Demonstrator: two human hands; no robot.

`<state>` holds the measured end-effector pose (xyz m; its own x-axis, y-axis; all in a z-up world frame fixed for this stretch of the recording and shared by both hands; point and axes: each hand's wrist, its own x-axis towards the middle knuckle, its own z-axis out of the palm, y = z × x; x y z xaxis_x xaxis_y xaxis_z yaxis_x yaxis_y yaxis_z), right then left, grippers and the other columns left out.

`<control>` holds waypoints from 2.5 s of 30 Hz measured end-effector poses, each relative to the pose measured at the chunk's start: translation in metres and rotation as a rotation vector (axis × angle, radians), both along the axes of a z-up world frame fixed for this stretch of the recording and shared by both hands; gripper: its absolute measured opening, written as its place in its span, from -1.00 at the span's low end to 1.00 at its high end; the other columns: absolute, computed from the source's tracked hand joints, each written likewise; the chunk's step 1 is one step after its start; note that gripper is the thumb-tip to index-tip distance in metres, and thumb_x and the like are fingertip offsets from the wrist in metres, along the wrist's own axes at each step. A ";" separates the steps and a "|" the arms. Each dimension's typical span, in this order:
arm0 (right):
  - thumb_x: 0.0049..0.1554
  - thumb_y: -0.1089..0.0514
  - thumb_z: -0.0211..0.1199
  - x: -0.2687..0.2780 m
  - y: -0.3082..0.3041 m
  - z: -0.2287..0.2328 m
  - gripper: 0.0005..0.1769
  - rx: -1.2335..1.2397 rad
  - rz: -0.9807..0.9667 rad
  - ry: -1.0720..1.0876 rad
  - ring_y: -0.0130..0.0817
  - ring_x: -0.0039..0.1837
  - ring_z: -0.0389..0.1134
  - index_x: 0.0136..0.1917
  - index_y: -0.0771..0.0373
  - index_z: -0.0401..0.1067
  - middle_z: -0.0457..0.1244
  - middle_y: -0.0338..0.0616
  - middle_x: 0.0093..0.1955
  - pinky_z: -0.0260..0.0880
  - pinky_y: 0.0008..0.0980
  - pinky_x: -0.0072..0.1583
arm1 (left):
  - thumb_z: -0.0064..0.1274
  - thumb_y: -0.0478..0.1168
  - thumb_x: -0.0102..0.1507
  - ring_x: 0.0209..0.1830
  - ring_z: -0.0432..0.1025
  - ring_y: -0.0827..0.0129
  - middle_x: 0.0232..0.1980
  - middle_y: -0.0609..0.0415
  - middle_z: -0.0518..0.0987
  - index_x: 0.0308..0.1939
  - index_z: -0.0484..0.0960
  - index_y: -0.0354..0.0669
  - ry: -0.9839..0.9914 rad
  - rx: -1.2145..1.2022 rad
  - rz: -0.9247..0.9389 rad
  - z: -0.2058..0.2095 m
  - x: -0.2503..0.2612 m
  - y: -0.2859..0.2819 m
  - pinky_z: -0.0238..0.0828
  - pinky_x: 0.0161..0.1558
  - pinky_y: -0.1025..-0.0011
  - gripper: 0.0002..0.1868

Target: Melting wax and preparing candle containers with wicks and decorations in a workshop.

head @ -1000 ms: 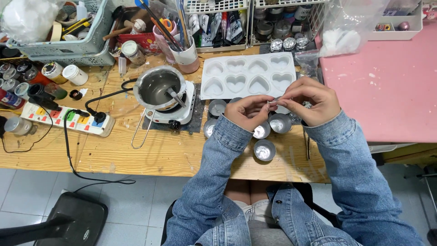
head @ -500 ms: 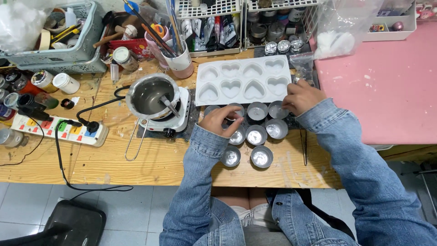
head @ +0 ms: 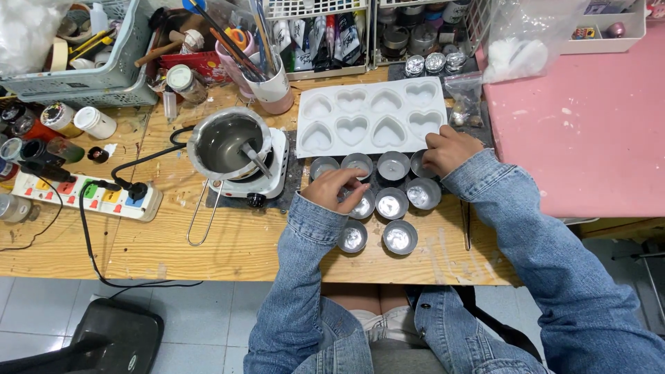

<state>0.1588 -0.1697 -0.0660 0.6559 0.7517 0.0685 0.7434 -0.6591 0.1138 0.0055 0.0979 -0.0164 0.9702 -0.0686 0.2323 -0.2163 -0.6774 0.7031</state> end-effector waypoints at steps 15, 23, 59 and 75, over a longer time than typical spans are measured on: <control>0.13 0.03 0.40 -0.022 -0.030 0.056 -0.82 0.467 -0.050 0.091 -0.24 -0.12 0.34 -0.13 0.17 0.61 0.30 -0.14 -0.20 0.41 -0.25 -0.09 | 0.19 -0.15 0.29 -0.24 0.60 0.37 -0.19 0.05 0.69 0.14 0.63 -0.09 -0.080 -0.058 -0.002 -0.004 0.001 0.007 0.63 -0.21 0.43 -0.66; 0.29 0.14 0.29 -0.037 -0.030 0.079 -0.84 1.178 -0.165 0.659 -0.60 -0.23 0.28 0.08 0.27 0.46 0.32 -0.27 -0.18 0.30 -0.58 -0.19 | 0.21 -0.11 0.33 -0.10 0.60 0.27 -0.06 0.04 0.70 0.12 0.64 -0.07 -0.395 0.080 -0.149 0.016 -0.005 -0.031 0.60 -0.07 0.34 -0.70; 0.24 0.15 0.32 0.024 -0.055 -0.019 -0.82 1.078 -0.279 0.497 -0.31 -0.02 0.43 0.08 0.24 0.46 0.35 -0.06 0.03 0.52 -0.31 0.00 | -0.15 0.11 0.41 -0.26 0.58 0.11 -0.22 -0.12 0.63 -0.04 0.62 -0.21 0.256 0.106 -0.326 -0.015 0.016 -0.160 0.55 -0.12 0.20 -0.54; 0.08 0.22 0.34 0.122 0.070 0.012 -0.67 1.033 -0.327 -0.496 -0.18 -0.04 0.33 0.07 0.20 0.28 0.27 -0.15 -0.06 0.39 -0.19 -0.04 | -0.17 0.13 0.44 -0.40 0.54 0.18 -0.40 0.01 0.59 -0.25 0.51 -0.17 -0.040 -0.047 -0.538 0.016 -0.018 -0.129 0.47 -0.27 0.20 -0.55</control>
<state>0.2812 -0.0996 -0.0539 0.5375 -0.0064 0.8433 0.5476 -0.7578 -0.3547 -0.0121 -0.0310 -0.0003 0.7914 -0.5415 0.2836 -0.5512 -0.4316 0.7141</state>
